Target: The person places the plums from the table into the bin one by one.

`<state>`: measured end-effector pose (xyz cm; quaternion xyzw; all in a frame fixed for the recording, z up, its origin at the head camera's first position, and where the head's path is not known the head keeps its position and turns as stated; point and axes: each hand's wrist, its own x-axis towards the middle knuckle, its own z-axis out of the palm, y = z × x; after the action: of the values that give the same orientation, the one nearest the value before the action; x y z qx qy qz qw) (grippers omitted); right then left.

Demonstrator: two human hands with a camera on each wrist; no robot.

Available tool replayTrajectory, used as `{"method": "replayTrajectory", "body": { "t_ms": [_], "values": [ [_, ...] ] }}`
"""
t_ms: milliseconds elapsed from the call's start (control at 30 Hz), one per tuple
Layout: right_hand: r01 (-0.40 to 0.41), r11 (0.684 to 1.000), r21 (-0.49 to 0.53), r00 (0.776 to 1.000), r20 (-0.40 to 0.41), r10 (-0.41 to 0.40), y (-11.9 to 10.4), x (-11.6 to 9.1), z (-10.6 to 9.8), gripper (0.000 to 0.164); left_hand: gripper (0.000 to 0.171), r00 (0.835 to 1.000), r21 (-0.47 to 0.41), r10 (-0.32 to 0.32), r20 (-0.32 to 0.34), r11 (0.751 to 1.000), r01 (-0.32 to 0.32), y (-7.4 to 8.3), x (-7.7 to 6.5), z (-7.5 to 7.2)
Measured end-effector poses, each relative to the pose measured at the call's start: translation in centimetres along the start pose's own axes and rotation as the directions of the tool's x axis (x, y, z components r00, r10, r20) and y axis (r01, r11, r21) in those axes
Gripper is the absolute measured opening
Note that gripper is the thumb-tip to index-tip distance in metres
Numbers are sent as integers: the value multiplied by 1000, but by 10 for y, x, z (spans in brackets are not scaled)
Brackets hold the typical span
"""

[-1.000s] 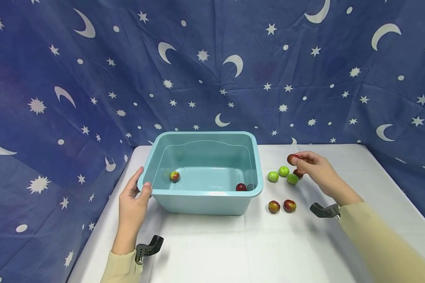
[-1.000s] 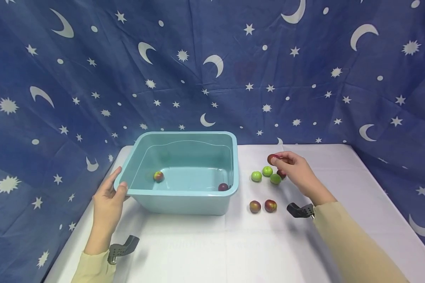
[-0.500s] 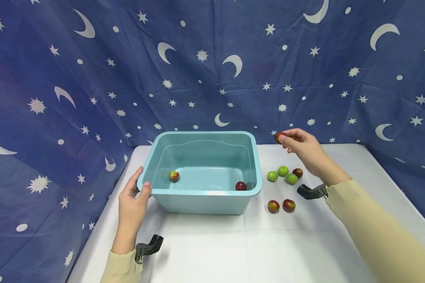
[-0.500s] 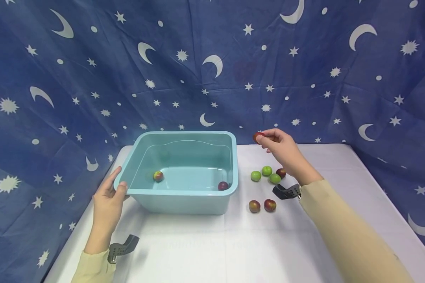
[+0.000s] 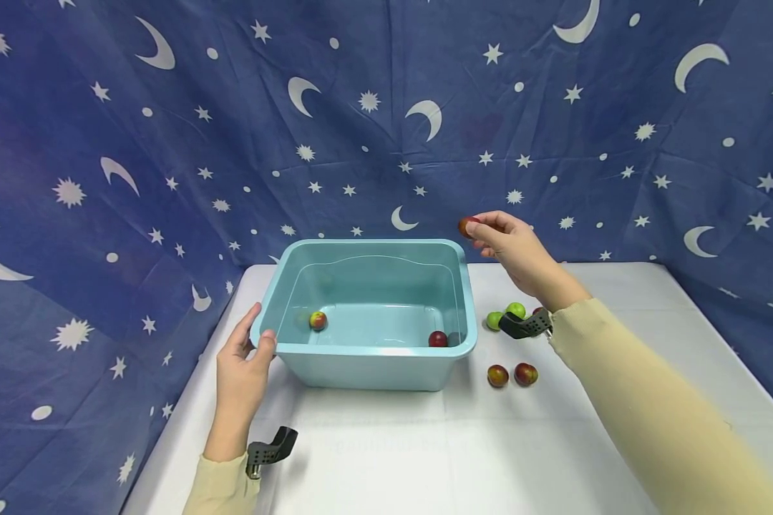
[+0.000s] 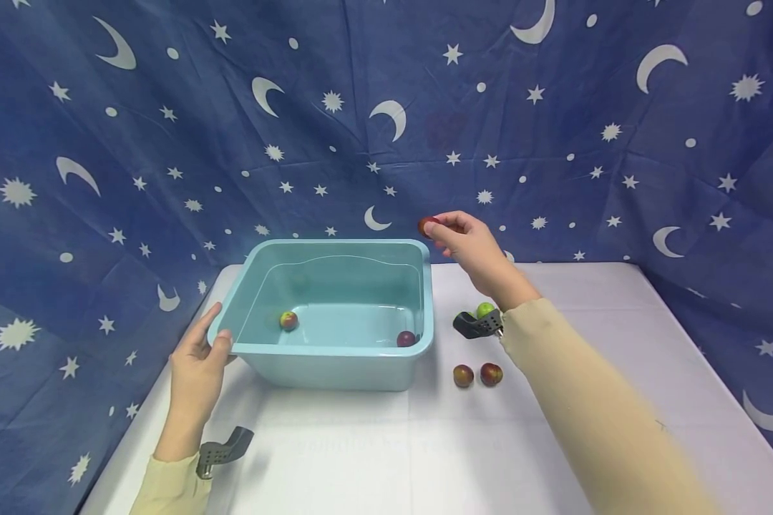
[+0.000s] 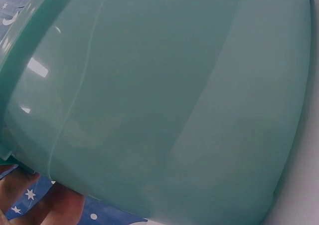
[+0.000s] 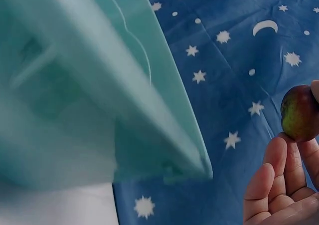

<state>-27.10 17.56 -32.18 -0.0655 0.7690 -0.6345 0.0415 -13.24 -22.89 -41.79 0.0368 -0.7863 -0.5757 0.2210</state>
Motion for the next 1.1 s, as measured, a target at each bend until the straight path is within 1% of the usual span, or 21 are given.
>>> {"method": "replayTrajectory", "body": {
  "t_ms": [67,200,300,400,500,600,700,800,833,933,1000,1067,1100],
  "values": [
    [3,1000,21,1000,11,-3,-3,5,8,52,49,1000,-6,1,0,1000,-1,1,0,0],
    [4,998,69,999,36,-7,-9,11,25,47,50,1000,10,-14,2,1000,14,0,0,-1],
    [-1,997,80,999,53,-3,-12,14,37,43,50,1000,25,-23,0,999,23,-1,0,-1],
    [-4,998,69,997,74,-1,-14,18,48,39,50,1000,16,-13,-1,1000,13,0,0,-1],
    [-8,999,32,994,106,5,-14,22,58,37,49,1000,2,5,-2,1000,-5,-1,0,-1],
    [-11,999,-35,989,148,16,-14,25,67,36,50,1000,1,16,0,1000,-16,-2,1,-2],
    [-12,992,-124,981,193,36,-14,27,76,35,50,1000,12,7,0,1000,-7,-4,2,-2],
    [-20,978,-208,968,239,70,-13,28,84,34,51,1000,31,-12,-1,999,12,-3,2,-2],
    [-25,973,-230,964,253,85,-13,28,86,33,50,1000,35,-13,-3,999,13,-2,2,-2],
    [-36,959,-281,948,296,122,-13,28,93,32,50,1000,50,-16,-4,999,16,15,-4,-1],
    [-42,952,-304,939,312,141,-13,28,97,31,49,1000,45,-9,-5,999,9,17,-4,-1],
    [-43,945,-325,933,324,155,-13,28,100,30,50,1000,43,-13,-1,999,13,22,-6,-1],
    [-44,942,-333,932,326,159,-12,28,102,29,49,1000,39,-12,0,999,12,22,-5,-1]
  ]
}}
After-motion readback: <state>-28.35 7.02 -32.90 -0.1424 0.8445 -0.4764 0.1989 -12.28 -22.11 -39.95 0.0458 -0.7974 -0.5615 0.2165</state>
